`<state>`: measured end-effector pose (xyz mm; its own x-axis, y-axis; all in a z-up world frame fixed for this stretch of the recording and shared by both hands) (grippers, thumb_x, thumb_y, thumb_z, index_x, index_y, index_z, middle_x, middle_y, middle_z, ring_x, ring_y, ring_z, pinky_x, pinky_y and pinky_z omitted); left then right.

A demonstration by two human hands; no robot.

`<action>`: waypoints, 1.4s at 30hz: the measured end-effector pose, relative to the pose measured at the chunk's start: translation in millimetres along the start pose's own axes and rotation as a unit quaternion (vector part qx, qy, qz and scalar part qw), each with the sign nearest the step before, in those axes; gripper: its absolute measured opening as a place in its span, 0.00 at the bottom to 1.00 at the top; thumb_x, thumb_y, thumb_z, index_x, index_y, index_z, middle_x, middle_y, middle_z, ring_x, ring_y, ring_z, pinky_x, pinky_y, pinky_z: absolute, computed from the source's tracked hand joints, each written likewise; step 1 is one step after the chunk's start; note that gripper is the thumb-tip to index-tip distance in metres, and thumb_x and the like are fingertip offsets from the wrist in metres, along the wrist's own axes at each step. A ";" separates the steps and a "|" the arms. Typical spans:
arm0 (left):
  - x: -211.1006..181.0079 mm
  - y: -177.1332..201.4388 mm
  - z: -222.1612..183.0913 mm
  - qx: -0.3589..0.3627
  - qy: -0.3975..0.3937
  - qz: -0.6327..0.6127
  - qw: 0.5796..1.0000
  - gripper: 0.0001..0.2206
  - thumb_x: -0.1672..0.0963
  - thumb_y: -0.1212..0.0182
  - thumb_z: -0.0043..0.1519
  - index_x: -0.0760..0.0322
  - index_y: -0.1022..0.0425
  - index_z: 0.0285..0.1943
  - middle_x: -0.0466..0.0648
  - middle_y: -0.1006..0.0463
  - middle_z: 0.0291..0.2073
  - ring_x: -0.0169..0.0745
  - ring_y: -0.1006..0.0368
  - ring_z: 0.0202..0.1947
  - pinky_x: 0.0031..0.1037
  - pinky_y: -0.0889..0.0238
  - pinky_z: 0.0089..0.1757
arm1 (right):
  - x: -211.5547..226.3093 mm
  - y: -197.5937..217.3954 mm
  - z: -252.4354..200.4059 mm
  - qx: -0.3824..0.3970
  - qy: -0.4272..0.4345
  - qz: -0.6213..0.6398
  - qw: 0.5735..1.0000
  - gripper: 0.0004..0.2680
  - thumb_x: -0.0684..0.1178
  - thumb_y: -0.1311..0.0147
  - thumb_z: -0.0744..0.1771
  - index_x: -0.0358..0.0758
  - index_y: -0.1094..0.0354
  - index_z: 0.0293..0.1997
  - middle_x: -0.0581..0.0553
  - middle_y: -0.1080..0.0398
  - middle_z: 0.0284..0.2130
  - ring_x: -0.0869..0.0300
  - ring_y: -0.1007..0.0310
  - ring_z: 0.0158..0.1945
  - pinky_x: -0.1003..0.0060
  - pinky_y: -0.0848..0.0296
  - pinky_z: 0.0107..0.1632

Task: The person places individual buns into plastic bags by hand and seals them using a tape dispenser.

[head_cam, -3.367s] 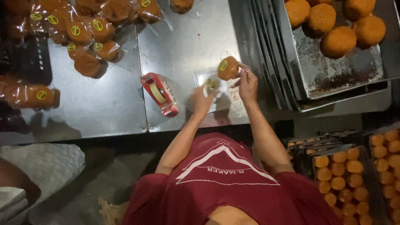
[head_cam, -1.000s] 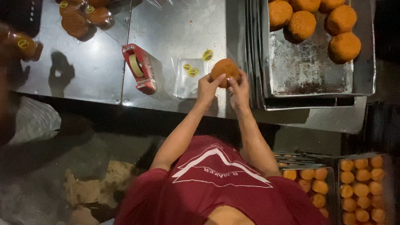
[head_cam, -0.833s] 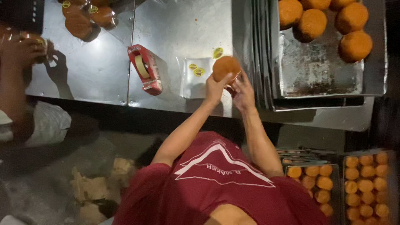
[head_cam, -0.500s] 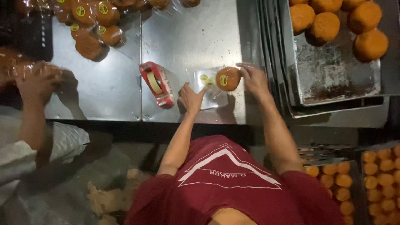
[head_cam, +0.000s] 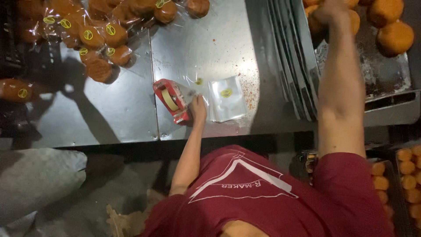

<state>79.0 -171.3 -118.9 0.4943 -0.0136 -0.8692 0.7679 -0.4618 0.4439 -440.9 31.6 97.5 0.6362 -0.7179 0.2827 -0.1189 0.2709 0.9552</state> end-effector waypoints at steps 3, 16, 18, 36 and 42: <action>0.0 -15.1 9.4 0.101 0.022 -0.235 0.966 0.10 0.53 0.44 0.72 0.63 0.25 0.54 0.44 0.17 0.43 0.39 0.22 0.45 0.32 0.32 0.49 | -20.0 -4.8 -2.6 0.033 -0.002 0.018 0.999 0.12 0.48 0.35 0.68 0.34 0.28 0.52 0.29 0.26 0.44 0.39 0.25 0.45 0.41 0.26 0.43; -135.5 -76.7 -6.7 0.081 0.185 -0.462 0.863 0.14 0.53 0.42 0.67 0.70 0.23 0.50 0.49 0.20 0.38 0.36 0.27 0.33 0.27 0.33 0.33 | 168.6 0.6 -210.0 0.080 -0.116 0.451 0.882 0.28 0.49 0.34 0.63 0.39 0.44 0.71 0.34 0.36 0.62 0.49 0.31 0.60 0.51 0.26 0.59; -147.7 -89.5 -19.9 0.125 0.192 -0.509 0.830 0.21 0.49 0.50 0.67 0.71 0.22 0.52 0.52 0.17 0.39 0.40 0.22 0.36 0.28 0.29 0.35 | 187.9 -31.0 -229.5 0.090 -0.175 0.502 0.842 0.22 0.47 0.38 0.65 0.39 0.37 0.68 0.35 0.28 0.57 0.51 0.25 0.57 0.53 0.21 0.57; -164.4 -78.7 -53.0 0.204 0.009 -0.152 0.967 0.20 0.51 0.31 0.60 0.76 0.20 0.50 0.57 0.16 0.39 0.41 0.21 0.39 0.27 0.29 0.42 | 184.9 -147.2 -268.3 0.051 -0.210 0.846 0.486 0.19 0.41 0.49 0.69 0.40 0.43 0.71 0.39 0.30 0.52 0.56 0.24 0.49 0.63 0.19 0.48; -114.5 -60.7 -48.7 0.265 -0.104 -0.016 0.959 0.22 0.49 0.28 0.58 0.71 0.18 0.51 0.58 0.20 0.53 0.48 0.22 0.52 0.42 0.30 0.51 | 188.6 -97.1 -225.7 0.123 -0.225 0.636 0.728 0.17 0.53 0.60 0.73 0.43 0.37 0.71 0.36 0.26 0.53 0.47 0.26 0.46 0.48 0.22 0.56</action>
<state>-4.3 -98.5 -35.7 0.3398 -0.1420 -0.9297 0.4404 -0.8494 0.2907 -137.3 14.7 38.4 -0.4151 -0.1393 0.8990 -0.5620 0.8163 -0.1330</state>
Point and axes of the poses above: each hand's wrist, its own z-axis towards the middle knuckle, its own y-axis out of the back of the hand, x = y × z, the point moved 2 cm from there along z, towards the middle knuckle
